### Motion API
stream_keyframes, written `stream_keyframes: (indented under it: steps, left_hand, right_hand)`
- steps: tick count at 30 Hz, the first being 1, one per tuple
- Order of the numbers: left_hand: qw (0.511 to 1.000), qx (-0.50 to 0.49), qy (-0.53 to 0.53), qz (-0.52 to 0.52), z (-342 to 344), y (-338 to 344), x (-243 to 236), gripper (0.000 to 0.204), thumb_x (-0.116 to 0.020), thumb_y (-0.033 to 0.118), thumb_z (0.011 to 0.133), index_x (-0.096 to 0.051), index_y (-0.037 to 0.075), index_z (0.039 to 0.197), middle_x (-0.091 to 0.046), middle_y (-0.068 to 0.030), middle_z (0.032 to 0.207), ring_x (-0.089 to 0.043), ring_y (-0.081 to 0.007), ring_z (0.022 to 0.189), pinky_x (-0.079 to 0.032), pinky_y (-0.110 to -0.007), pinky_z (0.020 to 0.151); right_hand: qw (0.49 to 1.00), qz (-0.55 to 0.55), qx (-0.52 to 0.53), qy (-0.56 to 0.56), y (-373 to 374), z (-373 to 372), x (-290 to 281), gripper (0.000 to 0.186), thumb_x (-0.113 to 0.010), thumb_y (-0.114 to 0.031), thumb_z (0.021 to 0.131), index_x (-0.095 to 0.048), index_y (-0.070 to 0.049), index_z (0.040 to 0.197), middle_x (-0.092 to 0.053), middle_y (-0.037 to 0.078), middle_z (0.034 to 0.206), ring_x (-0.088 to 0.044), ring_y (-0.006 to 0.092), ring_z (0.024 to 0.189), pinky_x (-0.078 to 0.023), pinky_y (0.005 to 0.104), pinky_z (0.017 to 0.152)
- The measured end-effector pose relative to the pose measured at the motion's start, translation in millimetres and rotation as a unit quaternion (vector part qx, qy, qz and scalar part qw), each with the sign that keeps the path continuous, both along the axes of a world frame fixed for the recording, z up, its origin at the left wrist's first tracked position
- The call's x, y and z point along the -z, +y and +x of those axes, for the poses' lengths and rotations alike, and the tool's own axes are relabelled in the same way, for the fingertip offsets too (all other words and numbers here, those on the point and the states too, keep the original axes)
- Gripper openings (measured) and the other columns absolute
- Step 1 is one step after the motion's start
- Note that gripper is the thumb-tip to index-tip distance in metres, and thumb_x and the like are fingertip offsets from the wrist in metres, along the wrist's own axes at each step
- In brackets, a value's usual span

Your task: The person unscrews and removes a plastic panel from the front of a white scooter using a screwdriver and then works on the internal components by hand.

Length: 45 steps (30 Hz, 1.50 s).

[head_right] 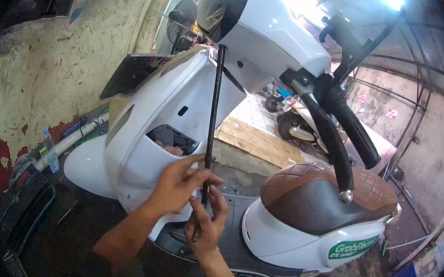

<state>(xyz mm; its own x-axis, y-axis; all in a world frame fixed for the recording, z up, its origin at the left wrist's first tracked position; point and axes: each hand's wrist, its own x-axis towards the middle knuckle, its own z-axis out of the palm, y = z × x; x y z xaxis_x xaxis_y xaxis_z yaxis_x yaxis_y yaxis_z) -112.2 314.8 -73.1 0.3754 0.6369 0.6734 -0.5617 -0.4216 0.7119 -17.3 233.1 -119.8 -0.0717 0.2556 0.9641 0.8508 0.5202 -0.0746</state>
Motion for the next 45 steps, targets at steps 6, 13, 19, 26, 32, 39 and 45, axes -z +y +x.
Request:
stream_keyframes:
  steps: [6, 13, 19, 26, 32, 39, 45]
  left_hand:
    - [0.996, 0.086, 0.037, 0.011, 5, -6, -14, 0.035, -0.053, 0.005, 0.095, -0.048, 0.000, 0.129, -0.067, -0.0093, 0.084, -0.064, -0.0139, 0.079, -0.051, -0.028, 0.075]
    - [0.982, 0.151, 0.095, -0.058, -8, -4, -27, 0.037, -0.052, 0.009, 0.096, -0.047, 0.000, 0.132, -0.068, -0.0130, 0.095, -0.064, -0.0170, 0.090, -0.052, -0.029, 0.079]
    - [0.985, 0.109, 0.136, -0.018, -7, -7, -31, 0.061, -0.061, 0.005, 0.091, -0.029, 0.002, 0.142, -0.065, -0.0171, 0.111, -0.064, -0.0204, 0.097, -0.053, -0.030, 0.080]
    - [0.988, 0.077, 0.133, -0.016, -13, -2, -32, 0.050, -0.062, 0.003, 0.089, -0.042, 0.002, 0.135, -0.068, -0.0202, 0.100, -0.067, -0.0224, 0.091, -0.054, -0.031, 0.080]
    - [0.985, 0.143, 0.099, -0.025, -13, -2, -34, 0.048, -0.061, 0.005, 0.090, -0.041, -0.001, 0.134, -0.070, -0.0178, 0.098, -0.068, -0.0201, 0.086, -0.053, -0.029, 0.077]
    - [0.982, 0.152, 0.115, 0.004, -9, -5, -37, 0.056, -0.060, 0.001, 0.089, -0.034, 0.002, 0.138, -0.068, -0.0171, 0.102, -0.065, -0.0228, 0.099, -0.052, -0.031, 0.083]
    - [0.985, 0.144, 0.092, -0.023, -3, -1, -36, 0.048, -0.061, -0.002, 0.088, -0.040, 0.001, 0.131, -0.067, -0.0220, 0.096, -0.069, -0.0291, 0.088, -0.056, -0.036, 0.079]
  right_hand:
    - [0.686, -0.198, -0.413, 0.566, -20, 12, 22, 0.070, -0.065, -0.021, 0.077, -0.035, 0.003, 0.136, -0.048, 0.024, 0.128, -0.054, 0.0340, 0.107, -0.046, 0.0448, 0.093]
    - [0.287, -0.317, -0.757, 0.494, -8, 21, 39, 0.076, -0.064, -0.033, 0.085, -0.023, -0.014, 0.147, -0.054, 0.023, 0.123, -0.059, 0.0362, 0.101, -0.047, 0.0497, 0.086]
    - [0.891, -0.134, -0.169, 0.400, 29, 2, 44, 0.031, -0.057, -0.010, 0.091, -0.053, -0.005, 0.121, -0.062, 0.016, 0.105, -0.063, 0.0286, 0.088, -0.048, 0.0380, 0.083]
    - [0.941, 0.008, 0.008, 0.337, 15, -6, 6, 0.028, -0.054, -0.004, 0.083, -0.056, 0.004, 0.109, -0.061, 0.013, 0.104, -0.055, 0.0279, 0.109, -0.045, 0.0391, 0.089]
    - [0.435, -0.289, -0.595, 0.611, -19, 16, 14, 0.051, -0.060, -0.015, 0.084, -0.044, 0.001, 0.130, -0.055, 0.021, 0.120, -0.056, 0.0310, 0.109, -0.044, 0.0451, 0.094]
    - [0.930, -0.035, -0.099, 0.352, 13, -7, 7, 0.039, -0.063, 0.003, 0.085, -0.058, -0.003, 0.123, -0.062, 0.015, 0.114, -0.061, 0.0265, 0.103, -0.045, 0.0329, 0.091]
    - [0.775, -0.204, -0.234, 0.550, -13, 8, 38, 0.056, -0.068, -0.029, 0.085, -0.051, 0.004, 0.126, -0.059, 0.022, 0.117, -0.060, 0.0369, 0.103, -0.048, 0.0395, 0.086]
